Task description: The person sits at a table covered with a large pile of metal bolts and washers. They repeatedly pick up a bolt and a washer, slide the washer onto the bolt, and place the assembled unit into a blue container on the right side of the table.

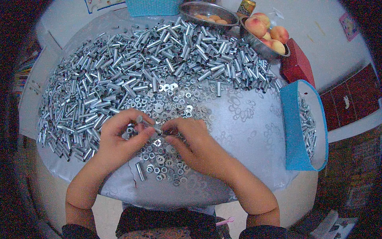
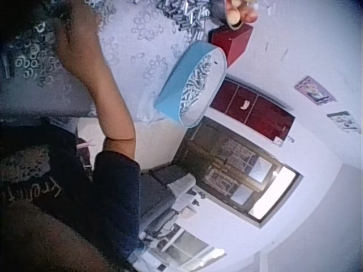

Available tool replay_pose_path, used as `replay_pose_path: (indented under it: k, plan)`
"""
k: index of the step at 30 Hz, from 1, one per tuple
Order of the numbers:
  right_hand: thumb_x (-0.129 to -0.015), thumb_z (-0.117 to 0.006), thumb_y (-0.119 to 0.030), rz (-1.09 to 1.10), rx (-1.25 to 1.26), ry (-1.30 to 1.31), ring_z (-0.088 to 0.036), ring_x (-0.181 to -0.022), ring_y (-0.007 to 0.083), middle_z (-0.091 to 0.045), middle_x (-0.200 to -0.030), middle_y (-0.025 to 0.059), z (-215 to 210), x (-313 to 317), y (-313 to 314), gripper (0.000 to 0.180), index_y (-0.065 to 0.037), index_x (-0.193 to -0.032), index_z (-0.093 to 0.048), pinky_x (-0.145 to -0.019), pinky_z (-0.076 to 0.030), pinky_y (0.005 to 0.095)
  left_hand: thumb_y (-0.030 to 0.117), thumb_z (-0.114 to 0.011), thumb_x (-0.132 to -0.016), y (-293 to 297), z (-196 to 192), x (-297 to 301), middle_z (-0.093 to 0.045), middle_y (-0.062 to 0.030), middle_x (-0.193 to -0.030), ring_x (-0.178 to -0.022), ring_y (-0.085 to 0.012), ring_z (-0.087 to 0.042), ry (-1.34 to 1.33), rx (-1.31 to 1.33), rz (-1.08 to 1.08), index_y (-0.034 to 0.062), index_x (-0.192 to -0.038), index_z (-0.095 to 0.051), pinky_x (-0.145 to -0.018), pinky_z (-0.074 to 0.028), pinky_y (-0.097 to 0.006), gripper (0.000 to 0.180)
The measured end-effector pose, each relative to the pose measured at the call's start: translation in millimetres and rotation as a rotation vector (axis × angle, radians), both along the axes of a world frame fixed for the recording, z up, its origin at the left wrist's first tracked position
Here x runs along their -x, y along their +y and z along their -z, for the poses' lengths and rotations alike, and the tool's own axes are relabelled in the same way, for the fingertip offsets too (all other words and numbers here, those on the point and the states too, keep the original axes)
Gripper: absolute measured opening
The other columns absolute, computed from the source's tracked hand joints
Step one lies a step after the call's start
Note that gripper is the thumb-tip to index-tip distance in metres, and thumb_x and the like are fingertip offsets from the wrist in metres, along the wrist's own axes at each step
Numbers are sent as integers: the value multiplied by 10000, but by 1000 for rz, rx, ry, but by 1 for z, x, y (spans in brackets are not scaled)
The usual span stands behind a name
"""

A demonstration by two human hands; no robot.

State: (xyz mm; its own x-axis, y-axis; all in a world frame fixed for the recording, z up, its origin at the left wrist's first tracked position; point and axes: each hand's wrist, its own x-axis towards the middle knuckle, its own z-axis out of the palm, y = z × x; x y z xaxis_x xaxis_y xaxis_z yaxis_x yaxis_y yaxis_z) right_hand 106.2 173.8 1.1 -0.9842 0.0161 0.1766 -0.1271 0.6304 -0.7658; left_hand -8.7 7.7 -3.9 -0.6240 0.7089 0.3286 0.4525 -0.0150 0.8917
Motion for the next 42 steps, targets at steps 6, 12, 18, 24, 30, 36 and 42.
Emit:
replay_pose_path:
  k: [6, 12, 18, 24, 30, 36, 42]
  plan:
    - [-833, -561, -120, -17, -13, 21, -549, -902, 318, -587, -937, 145, -2, 0, -2, 227, -35, -1041, -526, -810, -390, 396, 63, -681, -727, 1, -6, -2, -599, -24, -759, -654, -91, -535, 102, 4, 19, 42, -882, -628, -593, -414, -225, 166]
    - [-826, -576, -119, 27, 44, 22, -555, -882, 313, -581, -929, 142, 0, 0, -3, 227, -27, -1027, -523, -795, -408, 388, 65, -640, -764, 1, -3, -7, -634, -60, -825, -669, -111, -571, 1, 28, 12, 41, -977, -616, -607, -435, -226, 216]
    - [-831, -591, -114, 70, 129, -31, -592, -856, 264, -582, -949, 138, -4, -2, -4, 224, -38, -1034, -536, -730, -471, 338, 60, -529, -856, -2, 2, -1, -655, -99, -934, -715, -120, -599, 16, 55, 86, 28, -1185, -536, -637, -470, -252, 330]
    - [-809, -628, -90, 124, 127, 53, -605, -752, 186, -608, -943, 109, -5, -4, -6, 225, -39, -1018, -561, -625, -487, 280, 47, -479, -884, -3, 4, -2, -648, -114, -984, -778, -115, -603, -164, 50, 103, 29, -1263, -466, -689, -471, -239, 379]
    - [-764, -676, -67, 152, 174, 127, -603, -719, 164, -623, -933, 96, -2, -5, -5, 267, -38, -1008, -573, -592, -483, 269, 76, -586, -837, -2, 8, -4, -637, -125, -1037, -855, -122, -602, -37, -2, 244, 16, -1148, -573, -771, -462, -257, 316]
    - [-743, -695, -63, 51, 126, 223, -616, -788, 183, -619, -949, 94, -2, -5, -1, 310, -45, -1027, -573, -633, -491, 267, 50, -678, -757, -4, -7, -4, -671, -112, -903, -794, -121, -619, -325, 176, 225, 6, -1009, -650, -710, -481, -250, 257]
    - [-733, -701, -69, 97, 147, 199, -602, -824, 181, -606, -960, 110, -13, -7, -5, 340, -36, -1042, -561, -681, -478, 303, 74, -631, -817, -5, -6, -6, -666, -90, -854, -695, -63, -590, -605, 44, 186, -5, -1036, -628, -634, -471, -182, 233]
